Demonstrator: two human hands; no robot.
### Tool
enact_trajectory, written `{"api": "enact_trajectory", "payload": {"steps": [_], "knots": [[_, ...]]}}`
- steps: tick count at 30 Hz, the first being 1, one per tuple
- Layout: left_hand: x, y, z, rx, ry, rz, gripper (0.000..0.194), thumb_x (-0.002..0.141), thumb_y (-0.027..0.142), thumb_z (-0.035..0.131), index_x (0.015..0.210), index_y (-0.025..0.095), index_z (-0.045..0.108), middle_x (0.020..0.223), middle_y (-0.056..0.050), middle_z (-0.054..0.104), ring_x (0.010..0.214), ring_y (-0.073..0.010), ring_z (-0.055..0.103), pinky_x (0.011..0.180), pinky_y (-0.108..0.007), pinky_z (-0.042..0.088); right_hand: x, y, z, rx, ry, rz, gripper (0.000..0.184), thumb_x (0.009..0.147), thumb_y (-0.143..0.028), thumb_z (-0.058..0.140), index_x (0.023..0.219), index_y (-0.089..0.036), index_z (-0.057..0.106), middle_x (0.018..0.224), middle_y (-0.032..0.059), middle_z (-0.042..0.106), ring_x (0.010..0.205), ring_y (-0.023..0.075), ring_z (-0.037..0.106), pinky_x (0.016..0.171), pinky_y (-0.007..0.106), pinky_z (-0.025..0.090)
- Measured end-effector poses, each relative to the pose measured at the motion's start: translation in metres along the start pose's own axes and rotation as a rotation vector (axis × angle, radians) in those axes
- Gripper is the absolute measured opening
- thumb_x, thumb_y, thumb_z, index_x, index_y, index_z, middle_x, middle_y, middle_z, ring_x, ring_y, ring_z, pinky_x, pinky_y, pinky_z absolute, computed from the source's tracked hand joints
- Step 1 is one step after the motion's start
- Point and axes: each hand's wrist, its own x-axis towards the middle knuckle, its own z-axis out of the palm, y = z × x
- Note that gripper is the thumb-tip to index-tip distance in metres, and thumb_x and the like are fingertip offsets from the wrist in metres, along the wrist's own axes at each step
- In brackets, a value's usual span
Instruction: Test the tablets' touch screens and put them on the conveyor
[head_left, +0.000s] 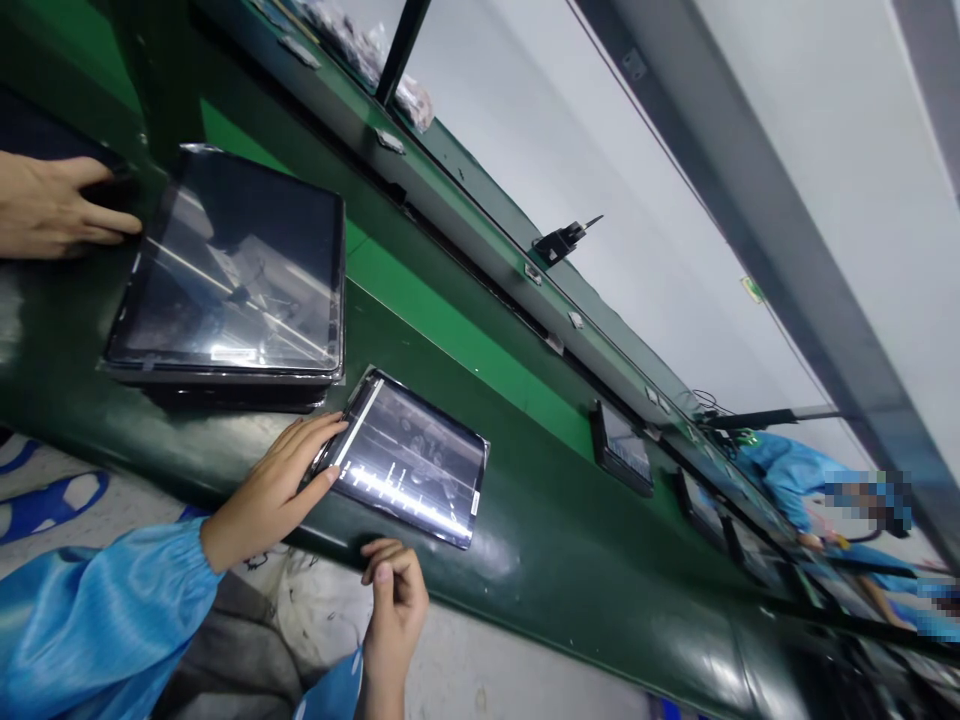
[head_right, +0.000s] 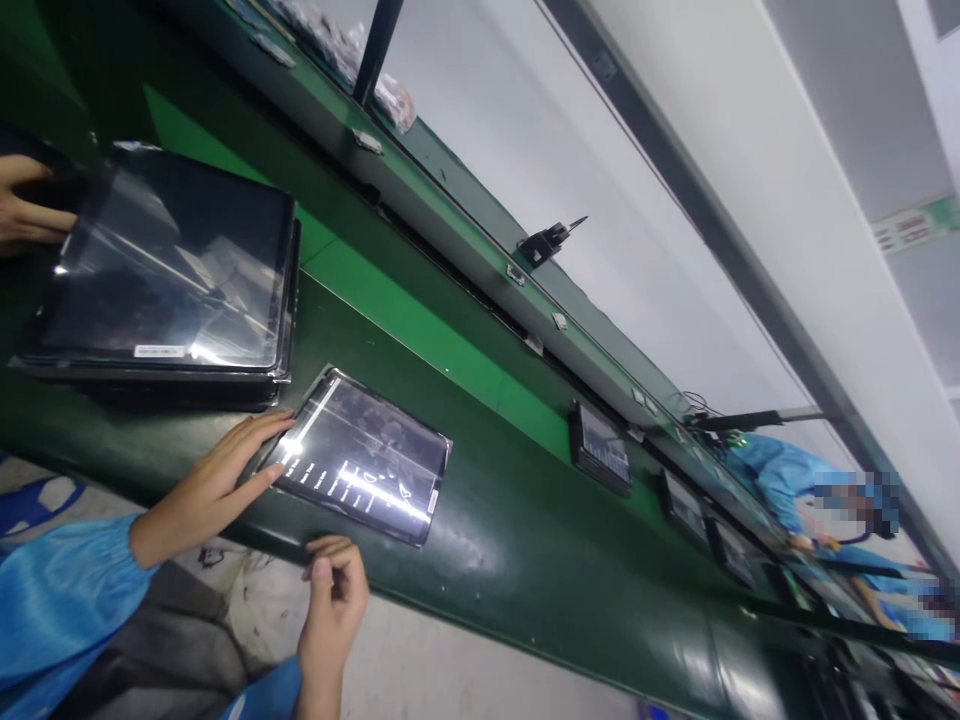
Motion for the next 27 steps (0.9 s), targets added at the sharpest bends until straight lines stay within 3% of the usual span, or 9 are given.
{"api": "enact_trajectory", "payload": {"steps": [7,18,21,27], "knots": [[-0.001,0.000,-0.004,-0.014,-0.023,0.039,0.038,0.101,0.029,0.044,0.139,0.031,0.043,0.151,-0.003,0.040,0.143,-0.0221,0.034,0.120,-0.045,0.031,-0.001,0.015,-0.001,0.039,0.051,0.006,0.052,0.100,-0.038,0.046,0.052,-0.021,0.049,0.047,-0.0038,0.044,0.057,0.0148,0.055,0.065,0.026,0.045],[-0.003,0.004,-0.006,0.117,-0.111,0.135,0.033,0.099,0.032,0.047,0.129,0.032,0.061,0.159,-0.002,0.028,0.149,-0.0312,0.020,0.118,-0.057,0.030,0.001,0.003,-0.002,0.012,-0.030,0.039,0.037,0.095,-0.040,0.057,0.064,-0.020,0.056,0.066,-0.0005,0.059,0.071,0.0155,0.060,0.078,0.029,0.049],[-0.003,0.005,-0.007,0.121,-0.105,0.124,0.035,0.098,0.032,0.048,0.130,0.031,0.062,0.159,-0.002,0.030,0.149,-0.0316,0.021,0.118,-0.056,0.030,-0.001,0.010,-0.003,0.017,-0.007,0.047,0.043,0.096,-0.042,0.055,0.059,-0.020,0.056,0.057,-0.0024,0.055,0.063,0.0140,0.057,0.082,0.031,0.050],[-0.004,-0.001,-0.004,0.183,-0.116,0.191,0.037,0.097,0.032,0.050,0.132,0.035,0.061,0.163,0.000,0.022,0.150,-0.0351,0.018,0.116,-0.059,0.032,-0.005,0.023,-0.003,0.065,0.086,-0.003,0.051,0.099,-0.041,0.048,0.053,-0.020,0.058,0.043,-0.0053,0.041,0.052,0.0141,0.053,0.075,0.031,0.051]]}}
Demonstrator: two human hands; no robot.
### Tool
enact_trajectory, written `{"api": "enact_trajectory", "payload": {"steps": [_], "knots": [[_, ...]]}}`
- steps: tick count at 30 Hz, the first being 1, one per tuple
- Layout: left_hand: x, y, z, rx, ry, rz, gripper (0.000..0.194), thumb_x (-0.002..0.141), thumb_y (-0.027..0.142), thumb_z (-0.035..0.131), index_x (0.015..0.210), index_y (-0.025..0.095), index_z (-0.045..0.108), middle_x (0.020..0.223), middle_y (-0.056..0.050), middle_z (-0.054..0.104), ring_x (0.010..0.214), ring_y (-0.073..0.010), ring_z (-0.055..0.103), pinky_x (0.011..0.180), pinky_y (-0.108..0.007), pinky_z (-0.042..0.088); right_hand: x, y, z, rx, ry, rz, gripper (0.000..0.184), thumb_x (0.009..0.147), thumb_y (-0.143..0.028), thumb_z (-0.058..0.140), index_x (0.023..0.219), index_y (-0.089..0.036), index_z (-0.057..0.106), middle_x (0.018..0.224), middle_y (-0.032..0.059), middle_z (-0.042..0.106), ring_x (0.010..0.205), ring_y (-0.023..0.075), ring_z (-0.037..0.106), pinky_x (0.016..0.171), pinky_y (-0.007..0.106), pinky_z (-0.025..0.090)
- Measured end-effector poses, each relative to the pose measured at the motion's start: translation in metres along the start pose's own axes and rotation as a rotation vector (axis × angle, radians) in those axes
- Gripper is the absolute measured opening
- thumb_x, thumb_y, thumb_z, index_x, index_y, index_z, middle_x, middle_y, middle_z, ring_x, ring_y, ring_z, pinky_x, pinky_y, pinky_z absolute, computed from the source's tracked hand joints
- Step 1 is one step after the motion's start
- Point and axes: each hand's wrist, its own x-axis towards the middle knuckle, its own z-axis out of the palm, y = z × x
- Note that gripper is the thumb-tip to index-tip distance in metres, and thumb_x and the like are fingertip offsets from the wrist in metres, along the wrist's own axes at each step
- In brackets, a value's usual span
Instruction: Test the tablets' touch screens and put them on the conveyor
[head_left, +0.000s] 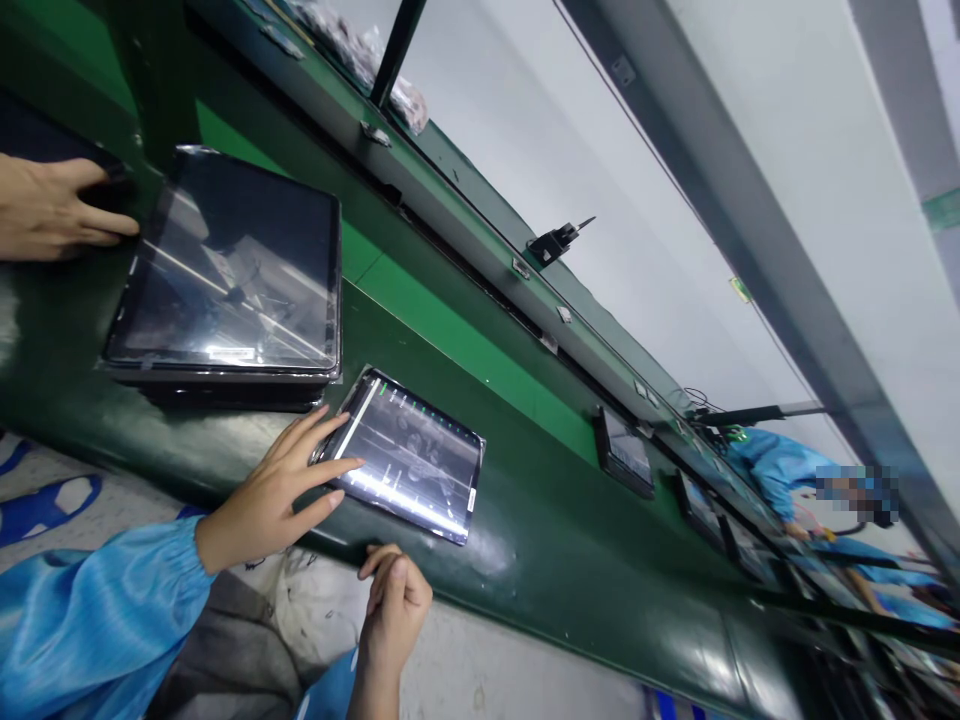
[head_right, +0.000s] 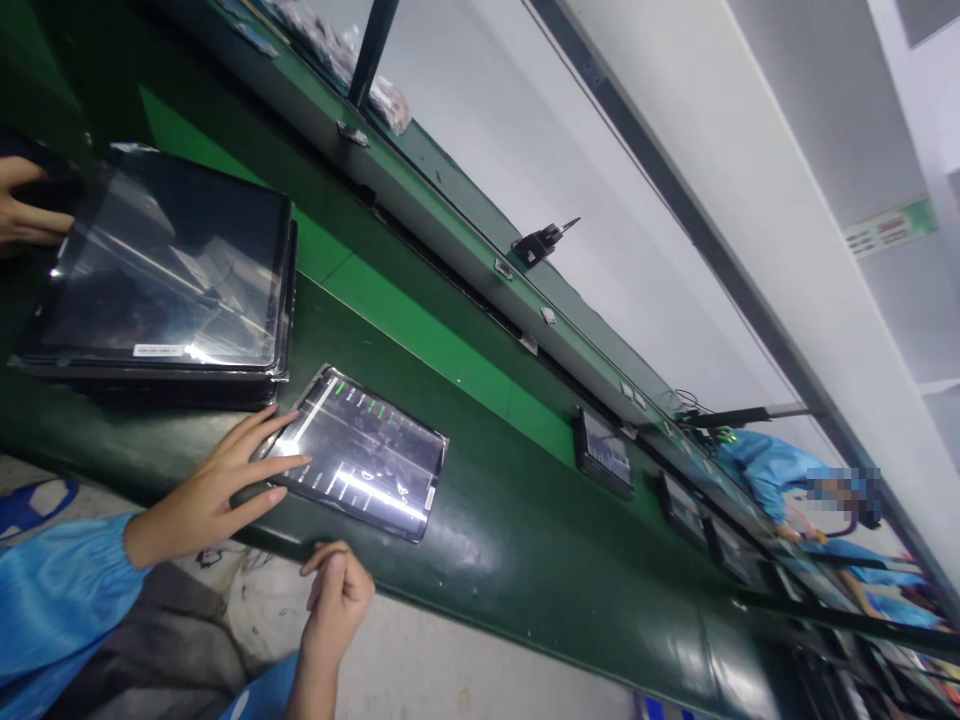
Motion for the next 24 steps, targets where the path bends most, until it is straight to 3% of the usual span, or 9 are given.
{"api": "enact_trajectory", "payload": {"steps": [6,16,19,21,24], "knots": [[0.001,0.001,0.001,0.105,-0.042,0.055,0.037,0.097,0.033,0.050,0.132,0.036,0.060,0.165,0.001,0.014,0.150,-0.0384,0.015,0.114,-0.067,0.028,0.003,-0.008,0.006,0.039,0.040,-0.034,0.052,0.098,-0.040,0.052,0.049,-0.021,0.052,0.045,-0.0034,0.046,0.058,0.0147,0.057,0.073,0.028,0.052],[-0.001,0.002,-0.003,-0.010,0.002,0.025,0.035,0.096,0.029,0.051,0.129,0.031,0.062,0.164,-0.002,0.019,0.151,-0.0349,0.014,0.117,-0.058,0.029,0.006,-0.011,0.004,0.003,-0.012,-0.021,0.046,0.097,-0.042,0.052,0.058,-0.020,0.052,0.054,-0.0025,0.052,0.063,0.0146,0.059,0.076,0.031,0.052],[0.000,0.002,-0.003,-0.051,0.027,0.004,0.033,0.096,0.029,0.050,0.129,0.029,0.060,0.162,-0.003,0.022,0.151,-0.0337,0.015,0.118,-0.057,0.030,0.006,-0.016,0.007,-0.011,-0.001,0.004,0.029,0.094,-0.041,0.058,0.073,-0.020,0.057,0.066,-0.0020,0.058,0.066,0.0145,0.061,0.074,0.031,0.053],[0.000,0.002,-0.003,-0.080,0.049,-0.009,0.033,0.097,0.028,0.050,0.128,0.027,0.057,0.161,-0.005,0.026,0.150,-0.0322,0.017,0.118,-0.055,0.031,0.004,-0.019,0.008,-0.045,0.017,0.042,0.018,0.092,-0.039,0.062,0.095,-0.021,0.060,0.072,-0.0025,0.059,0.066,0.0141,0.061,0.070,0.028,0.052],[0.000,0.000,-0.003,-0.121,0.080,-0.030,0.032,0.096,0.027,0.050,0.128,0.026,0.054,0.158,-0.007,0.031,0.150,-0.0305,0.019,0.118,-0.053,0.032,0.002,-0.025,0.005,-0.185,-0.012,0.083,0.037,0.095,-0.040,0.057,0.126,-0.021,0.055,0.071,-0.0031,0.058,0.061,0.0132,0.057,0.063,0.025,0.049]]}}
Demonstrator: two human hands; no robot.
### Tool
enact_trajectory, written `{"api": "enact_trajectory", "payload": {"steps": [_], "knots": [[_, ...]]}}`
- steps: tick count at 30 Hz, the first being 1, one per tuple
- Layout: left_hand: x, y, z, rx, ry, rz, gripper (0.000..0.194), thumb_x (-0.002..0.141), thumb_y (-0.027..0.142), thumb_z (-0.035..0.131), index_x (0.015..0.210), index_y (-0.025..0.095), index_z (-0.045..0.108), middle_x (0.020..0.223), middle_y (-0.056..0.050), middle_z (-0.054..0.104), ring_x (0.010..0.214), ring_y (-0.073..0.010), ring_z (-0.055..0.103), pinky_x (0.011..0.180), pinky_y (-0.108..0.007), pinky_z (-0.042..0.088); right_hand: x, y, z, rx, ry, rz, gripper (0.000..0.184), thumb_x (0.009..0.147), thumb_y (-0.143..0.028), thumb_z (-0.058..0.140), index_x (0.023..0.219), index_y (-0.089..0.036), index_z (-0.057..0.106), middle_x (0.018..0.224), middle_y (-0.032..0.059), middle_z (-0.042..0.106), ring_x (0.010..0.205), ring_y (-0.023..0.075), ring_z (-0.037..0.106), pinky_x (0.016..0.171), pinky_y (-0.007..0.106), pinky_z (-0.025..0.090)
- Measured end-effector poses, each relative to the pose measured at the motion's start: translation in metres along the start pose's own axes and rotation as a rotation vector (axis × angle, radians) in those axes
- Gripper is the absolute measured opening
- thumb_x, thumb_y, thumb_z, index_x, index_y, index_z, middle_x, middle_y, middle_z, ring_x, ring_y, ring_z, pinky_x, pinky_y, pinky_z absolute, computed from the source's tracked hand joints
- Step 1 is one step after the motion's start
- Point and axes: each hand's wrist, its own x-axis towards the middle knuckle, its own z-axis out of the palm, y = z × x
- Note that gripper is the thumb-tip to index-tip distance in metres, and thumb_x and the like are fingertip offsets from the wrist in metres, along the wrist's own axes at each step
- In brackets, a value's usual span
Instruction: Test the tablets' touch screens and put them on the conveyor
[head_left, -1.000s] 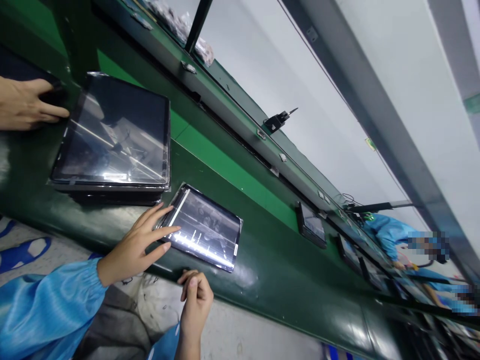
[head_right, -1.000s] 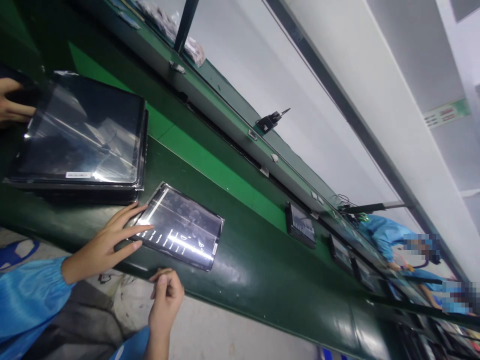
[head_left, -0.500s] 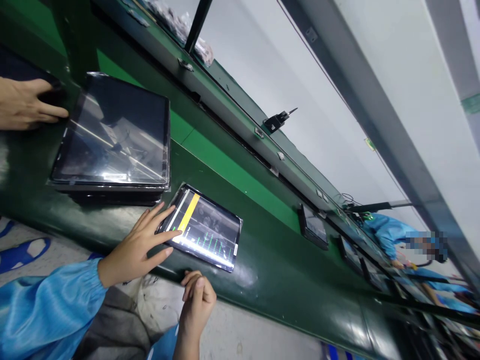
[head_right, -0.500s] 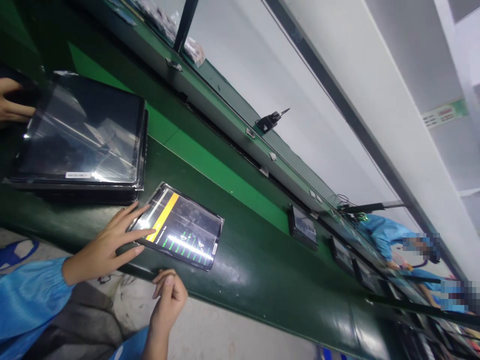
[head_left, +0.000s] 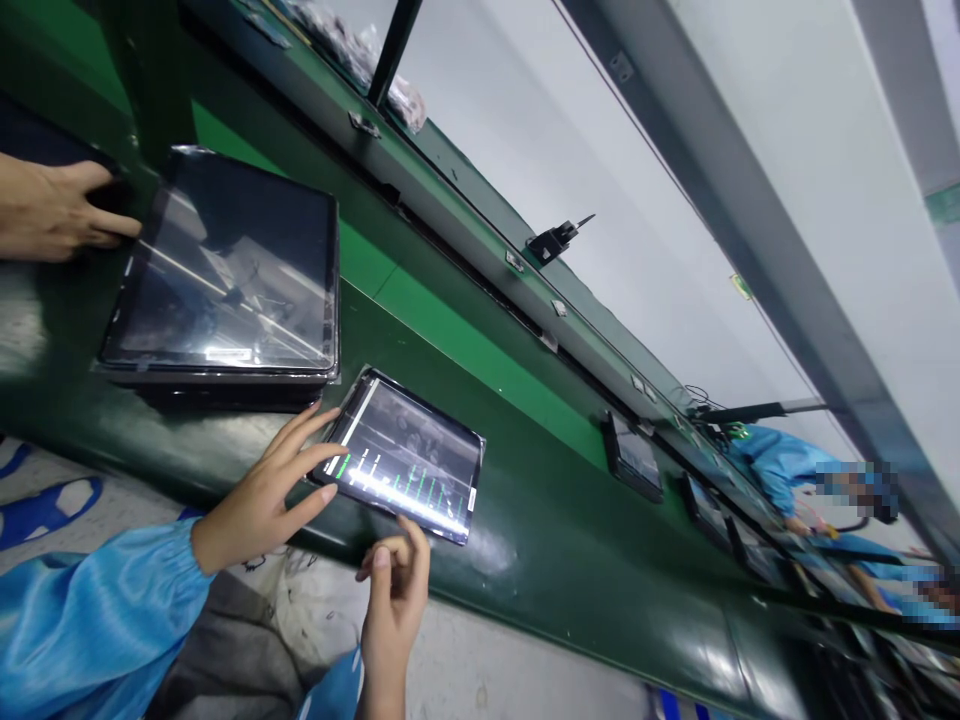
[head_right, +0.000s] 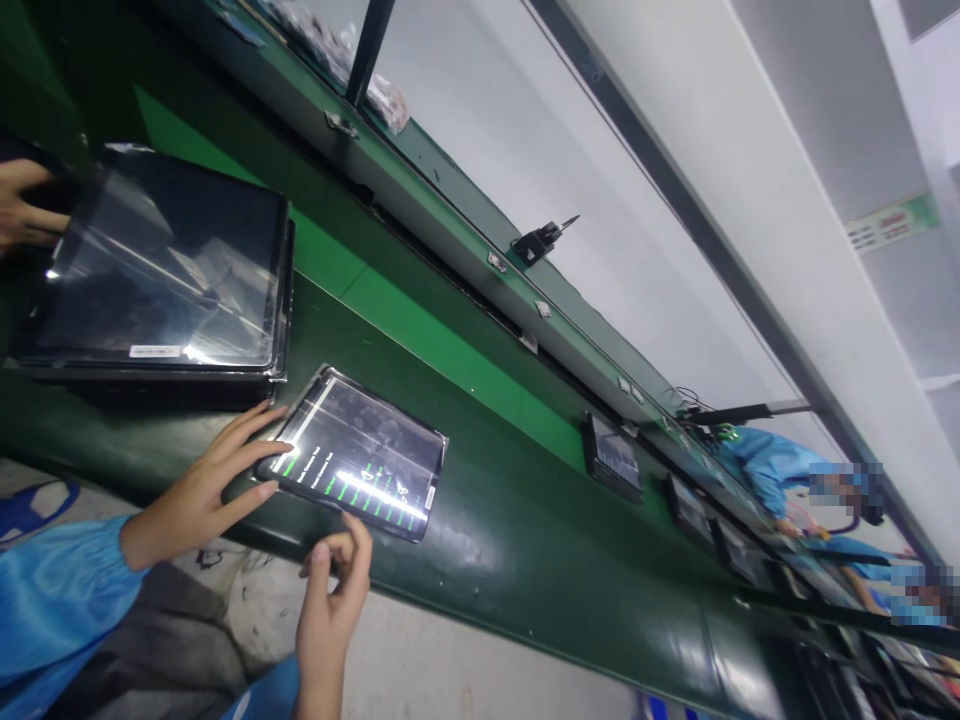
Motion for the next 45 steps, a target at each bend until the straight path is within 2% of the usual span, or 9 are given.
{"api": "enact_trajectory", "payload": {"steps": [3,6,9,14,18,22,29,40,45], "knots": [[-0.001,-0.001,0.000,-0.026,0.009,-0.009,0.031,0.096,0.027,0.050,0.127,0.026,0.053,0.157,-0.006,0.032,0.149,-0.0306,0.021,0.118,-0.054,0.032,0.003,-0.009,-0.006,-0.235,-0.086,0.031,0.047,0.095,-0.044,0.053,0.135,-0.018,0.056,0.062,-0.0036,0.054,0.054,0.0128,0.050,0.055,0.024,0.043],[-0.001,-0.001,-0.001,-0.032,0.002,-0.012,0.030,0.096,0.027,0.050,0.126,0.027,0.055,0.157,-0.006,0.033,0.149,-0.0315,0.023,0.118,-0.055,0.031,0.015,-0.023,-0.006,-0.452,-0.153,0.056,0.051,0.095,-0.048,0.052,0.137,-0.020,0.059,0.050,-0.0060,0.045,0.044,0.0124,0.041,0.046,0.024,0.031],[-0.001,-0.002,-0.001,-0.038,0.001,-0.007,0.028,0.096,0.027,0.051,0.123,0.027,0.057,0.156,-0.006,0.034,0.148,-0.0325,0.024,0.118,-0.057,0.031,0.037,-0.041,-0.001,-0.553,-0.168,0.052,0.053,0.095,-0.050,0.050,0.140,-0.023,0.056,0.046,-0.0057,0.046,0.042,0.0143,0.042,0.044,0.025,0.027],[-0.001,-0.002,-0.001,-0.062,0.017,-0.026,0.028,0.097,0.027,0.049,0.124,0.028,0.056,0.155,-0.006,0.035,0.148,-0.0320,0.025,0.117,-0.058,0.031,0.055,-0.059,0.000,-0.448,-0.150,0.004,0.056,0.097,-0.046,0.048,0.145,-0.016,0.049,0.045,-0.0054,0.053,0.040,0.0159,0.052,0.044,0.024,0.036],[-0.002,-0.003,0.000,-0.075,0.017,-0.044,0.030,0.097,0.028,0.049,0.126,0.029,0.054,0.155,-0.005,0.035,0.148,-0.0306,0.025,0.117,-0.055,0.033,0.036,-0.050,-0.008,-0.333,-0.099,0.016,0.049,0.100,-0.044,0.044,0.137,-0.016,0.055,0.057,-0.0022,0.063,0.047,0.0137,0.056,0.049,0.023,0.044],[-0.003,-0.006,0.002,-0.081,0.005,-0.042,0.032,0.096,0.028,0.050,0.128,0.030,0.053,0.155,-0.005,0.035,0.148,-0.0299,0.025,0.118,-0.055,0.032,0.012,-0.030,-0.015,-0.332,-0.081,0.020,0.044,0.100,-0.045,0.045,0.129,-0.017,0.061,0.061,-0.0011,0.064,0.055,0.0137,0.059,0.057,0.023,0.049],[-0.003,-0.004,-0.001,-0.089,0.017,-0.029,0.031,0.097,0.028,0.049,0.128,0.030,0.051,0.153,-0.006,0.037,0.147,-0.0299,0.027,0.117,-0.055,0.032,0.000,-0.027,-0.014,-0.330,-0.044,0.017,0.046,0.097,-0.045,0.050,0.131,-0.017,0.062,0.060,-0.0009,0.061,0.050,0.0131,0.056,0.046,0.021,0.047],[-0.004,-0.004,0.001,-0.090,0.026,-0.046,0.031,0.097,0.029,0.049,0.128,0.029,0.052,0.152,-0.006,0.039,0.146,-0.0307,0.029,0.117,-0.053,0.033,0.002,-0.031,-0.006,-0.350,-0.013,-0.030,0.044,0.093,-0.051,0.054,0.120,-0.021,0.070,0.060,0.0016,0.062,0.053,0.0156,0.053,0.045,0.023,0.043],[-0.005,-0.005,0.001,-0.094,0.024,-0.034,0.032,0.097,0.028,0.050,0.129,0.030,0.051,0.152,-0.006,0.038,0.146,-0.0286,0.029,0.117,-0.053,0.033,0.005,-0.028,-0.006,-0.341,-0.009,-0.043,0.040,0.092,-0.047,0.059,0.120,-0.021,0.071,0.054,-0.0019,0.057,0.050,0.0144,0.050,0.047,0.023,0.043]]}}
